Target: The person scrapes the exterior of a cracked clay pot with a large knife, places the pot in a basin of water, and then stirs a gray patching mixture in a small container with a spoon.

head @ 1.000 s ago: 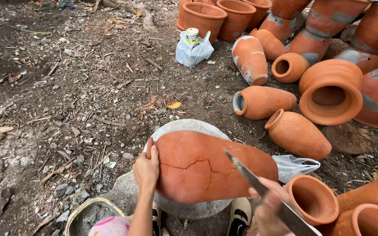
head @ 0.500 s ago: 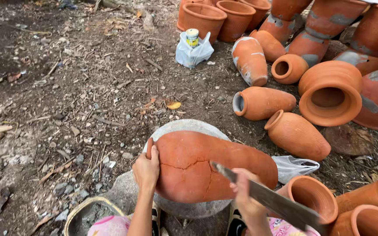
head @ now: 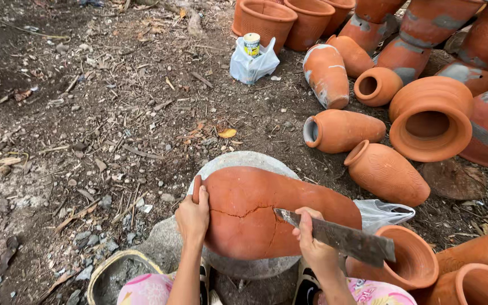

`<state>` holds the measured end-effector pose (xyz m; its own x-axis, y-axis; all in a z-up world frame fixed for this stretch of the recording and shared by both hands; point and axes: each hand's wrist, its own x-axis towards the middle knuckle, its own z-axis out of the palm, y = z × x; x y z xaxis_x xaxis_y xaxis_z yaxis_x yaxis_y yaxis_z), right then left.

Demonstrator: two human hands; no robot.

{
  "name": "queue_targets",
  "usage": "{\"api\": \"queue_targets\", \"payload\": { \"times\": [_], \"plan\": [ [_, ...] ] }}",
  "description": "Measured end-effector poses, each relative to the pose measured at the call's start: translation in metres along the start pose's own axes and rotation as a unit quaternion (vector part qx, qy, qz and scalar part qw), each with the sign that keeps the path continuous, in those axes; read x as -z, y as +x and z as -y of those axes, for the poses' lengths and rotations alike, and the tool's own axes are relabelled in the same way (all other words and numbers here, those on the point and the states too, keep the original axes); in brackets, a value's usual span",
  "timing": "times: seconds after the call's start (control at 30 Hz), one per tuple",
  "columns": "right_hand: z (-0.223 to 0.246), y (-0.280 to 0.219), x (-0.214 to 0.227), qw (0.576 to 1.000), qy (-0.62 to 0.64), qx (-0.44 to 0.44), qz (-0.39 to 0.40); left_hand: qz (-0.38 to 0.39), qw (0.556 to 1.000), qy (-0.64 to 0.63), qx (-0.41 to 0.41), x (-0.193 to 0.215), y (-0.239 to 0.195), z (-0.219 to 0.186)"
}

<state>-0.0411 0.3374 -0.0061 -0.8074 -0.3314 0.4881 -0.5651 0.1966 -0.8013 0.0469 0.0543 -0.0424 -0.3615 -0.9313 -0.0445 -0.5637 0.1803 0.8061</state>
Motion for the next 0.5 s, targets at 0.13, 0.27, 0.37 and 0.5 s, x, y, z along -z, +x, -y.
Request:
{"api": "queue_targets", "payload": {
  "times": [0.13, 0.27, 0.37, 0.5],
  "plan": [
    [0.025, 0.012, 0.007, 0.998, 0.002, -0.048, 0.037, 0.14, 0.982, -0.12, 0.051, 0.015, 0.009, -0.008],
    [0.053, 0.004, 0.036, 0.991, 0.103, -0.005, -0.08, 0.276, 0.941, -0.171, 0.095, 0.037, 0.015, -0.034],
    [0.069, -0.013, 0.029, 0.984, 0.12, -0.018, -0.131, 0.256, 0.932, -0.184, 0.177, 0.037, 0.012, -0.047],
    [0.091, -0.011, 0.017, 0.978, 0.14, 0.049, -0.149, 0.189, 0.941, -0.271, 0.069, -0.001, 0.033, -0.043]
  ]
}}
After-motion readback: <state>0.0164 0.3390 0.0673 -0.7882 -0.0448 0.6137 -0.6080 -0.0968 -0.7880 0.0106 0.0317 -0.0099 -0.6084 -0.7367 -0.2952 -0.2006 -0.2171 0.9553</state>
